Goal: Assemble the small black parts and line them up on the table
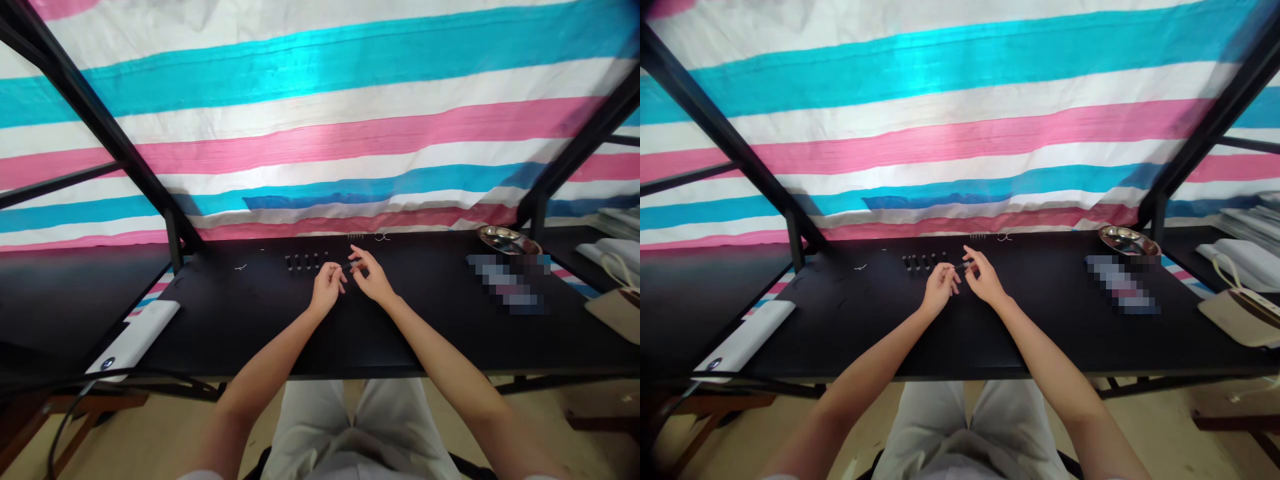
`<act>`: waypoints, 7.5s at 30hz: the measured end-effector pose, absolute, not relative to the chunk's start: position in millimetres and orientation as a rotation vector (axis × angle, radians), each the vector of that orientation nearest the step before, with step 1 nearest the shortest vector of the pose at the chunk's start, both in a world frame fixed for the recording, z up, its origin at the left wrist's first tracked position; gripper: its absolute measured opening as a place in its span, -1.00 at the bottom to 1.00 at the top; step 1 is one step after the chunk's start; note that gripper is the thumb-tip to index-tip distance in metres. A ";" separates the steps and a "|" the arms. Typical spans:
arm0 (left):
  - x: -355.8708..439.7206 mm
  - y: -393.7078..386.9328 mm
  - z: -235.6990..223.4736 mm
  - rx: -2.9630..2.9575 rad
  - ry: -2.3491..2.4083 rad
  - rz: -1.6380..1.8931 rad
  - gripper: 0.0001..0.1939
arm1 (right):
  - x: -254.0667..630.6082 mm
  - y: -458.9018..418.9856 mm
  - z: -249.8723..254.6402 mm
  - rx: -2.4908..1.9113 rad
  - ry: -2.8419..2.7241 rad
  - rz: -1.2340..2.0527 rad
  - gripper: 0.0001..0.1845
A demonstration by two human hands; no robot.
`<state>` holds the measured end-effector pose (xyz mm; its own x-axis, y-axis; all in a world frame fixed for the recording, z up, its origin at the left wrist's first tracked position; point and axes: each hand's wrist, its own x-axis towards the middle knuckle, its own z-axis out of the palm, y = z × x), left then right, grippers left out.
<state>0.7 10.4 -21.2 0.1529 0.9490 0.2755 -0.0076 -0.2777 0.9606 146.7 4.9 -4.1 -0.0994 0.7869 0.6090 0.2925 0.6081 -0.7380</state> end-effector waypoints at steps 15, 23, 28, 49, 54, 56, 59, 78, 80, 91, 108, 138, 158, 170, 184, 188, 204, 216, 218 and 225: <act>0.9 12.1 -24.7 1.480 0.991 1.336 -0.81 | 135.6 6.1 1.9 -0.957 -1.137 1.201 -0.68; 0.3 10.5 -20.8 1.480 1.015 1.334 -0.80 | 140.3 8.9 2.5 -0.967 -1.103 1.174 -0.70; 0.0 10.6 -20.6 1.467 1.026 1.342 -0.79 | 150.7 12.6 6.1 -0.995 -1.082 1.141 -0.76; 0.3 7.4 -17.3 1.535 1.009 1.310 -0.80 | 147.5 8.9 3.4 -0.928 -1.372 1.073 -0.67; 0.1 7.4 -17.0 1.548 1.002 1.315 -0.80 | 148.0 9.6 0.9 -0.938 -1.389 1.061 -0.68; 0.3 7.5 -16.9 1.544 1.007 1.316 -0.80 | 148.2 9.5 1.3 -0.954 -1.401 1.055 -0.68; 0.3 7.4 -16.9 1.542 1.012 1.318 -0.79 | 149.3 9.8 2.2 -0.974 -1.437 1.048 -0.68; -1.4 3.7 -13.9 1.515 0.953 1.362 -0.70 | 158.1 9.4 5.0 -1.010 -1.712 1.039 -0.72; -1.9 4.0 -14.1 1.500 0.940 1.355 -0.71 | 157.5 9.8 3.5 -1.015 -1.723 1.043 -0.72; -2.1 3.1 -13.2 1.488 0.942 1.261 -0.72 | 154.7 11.1 -4.9 -1.032 -1.836 1.035 -0.70; -3.3 3.9 -21.2 1.649 1.018 1.157 -0.78 | 228.8 94.3 -23.8 -1.576 -1.572 0.308 -0.81; -3.8 1.3 -19.3 1.783 1.048 1.087 -0.83 | 259.6 127.7 -36.3 -1.770 -1.633 0.488 -0.87; -4.5 1.0 -24.5 1.936 1.050 1.073 -0.80 | 262.8 96.0 -62.0 -1.423 -1.345 0.609 -0.68; -7.7 2.4 -15.5 2.047 1.252 1.107 -0.76 | 251.8 68.6 -43.0 -1.437 -1.405 0.358 -0.76; -24.6 19.9 -5.1 2.163 1.681 0.812 -0.28 | 250.9 67.8 -43.3 -1.444 -1.461 0.274 -0.75; -23.6 22.8 -7.9 2.259 1.732 0.717 -0.29 | 251.3 68.2 -43.6 -1.433 -1.473 0.281 -0.77; -22.0 26.3 -8.1 2.282 1.797 0.753 -0.73 | 252.2 68.9 -46.2 -1.451 -1.474 0.282 -0.73; -15.6 8.3 -4.5 2.287 1.805 0.482 -0.78 | 194.6 57.0 -30.1 -1.217 -1.838 0.260 -0.77; -15.7 8.5 -5.5 2.289 1.845 0.447 -0.78 | 173.6 60.7 -24.9 -1.131 -1.966 0.298 -0.76; -20.3 12.2 -5.3 2.213 1.978 0.357 -0.77 | 120.2 94.2 -23.8 -1.025 -2.281 0.336 -0.59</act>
<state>-20.3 12.2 -5.3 0.1012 0.9920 0.0760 0.9558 -0.1181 0.2691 120.2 94.2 -23.8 -0.5150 0.7439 0.4259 0.5893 0.6680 -0.4543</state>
